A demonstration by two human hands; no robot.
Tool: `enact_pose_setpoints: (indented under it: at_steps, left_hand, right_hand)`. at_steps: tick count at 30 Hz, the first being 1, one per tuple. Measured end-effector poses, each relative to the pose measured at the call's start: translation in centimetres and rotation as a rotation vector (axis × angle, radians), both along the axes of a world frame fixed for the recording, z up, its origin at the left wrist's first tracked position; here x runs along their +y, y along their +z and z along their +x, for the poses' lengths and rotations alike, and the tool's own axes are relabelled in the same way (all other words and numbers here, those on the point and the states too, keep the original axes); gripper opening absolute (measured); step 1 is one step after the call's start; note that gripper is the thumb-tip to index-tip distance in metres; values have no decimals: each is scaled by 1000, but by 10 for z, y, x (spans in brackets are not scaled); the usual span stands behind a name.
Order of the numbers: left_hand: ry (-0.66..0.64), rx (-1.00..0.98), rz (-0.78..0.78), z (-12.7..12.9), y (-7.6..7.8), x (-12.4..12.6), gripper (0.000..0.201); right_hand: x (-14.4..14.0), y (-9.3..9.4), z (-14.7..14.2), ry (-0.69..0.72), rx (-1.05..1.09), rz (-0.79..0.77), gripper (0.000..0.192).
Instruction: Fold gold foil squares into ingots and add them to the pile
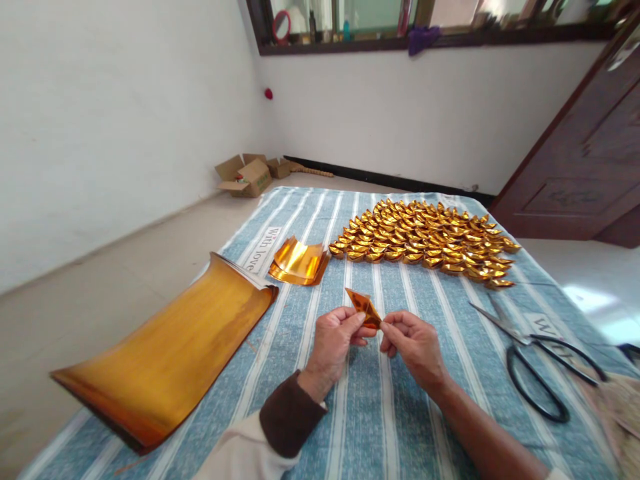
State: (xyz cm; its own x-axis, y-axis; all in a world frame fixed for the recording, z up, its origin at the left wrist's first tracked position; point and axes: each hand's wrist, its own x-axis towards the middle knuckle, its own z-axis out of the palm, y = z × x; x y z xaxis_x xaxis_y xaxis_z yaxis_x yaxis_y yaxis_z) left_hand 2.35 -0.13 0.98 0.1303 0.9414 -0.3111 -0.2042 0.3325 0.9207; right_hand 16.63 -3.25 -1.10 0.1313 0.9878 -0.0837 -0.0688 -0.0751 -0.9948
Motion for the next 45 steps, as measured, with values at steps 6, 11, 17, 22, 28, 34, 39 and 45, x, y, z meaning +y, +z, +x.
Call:
enact_pose_setpoints:
  at_steps: [6,11,17,22,28,34,39,45]
  left_hand:
    - [-10,42,41,1,0,0,15]
    - [-19,9,20,-2,0,1,15]
    - [-62,-102,-66,-6,-2,3,13]
    - [-67,-166,-124,-4,-3,3,8]
    - [-44,-201,-100,-2,-6,3,14]
    - [-49,-317,-76,-3,-2,4,22]
    - [-74,-429,-141,-6,-2,7,18]
    - [-75,-478,-289,-6,-4,6,7]
  right_hand:
    - [2,0,3,68,46,-56,35]
    - [2,-2,6,144,99,-46,33]
    - [1,-2,9,171,78,-14,31]
    - [-1,-2,7,141,46,33,24]
    - [-5,-3,5,13,-159,135,16]
    - [-6,-1,5,-16,-194,180,14]
    - [-9,0,4,0,-171,219,14]
    - [-12,3,1,22,-107,186,19]
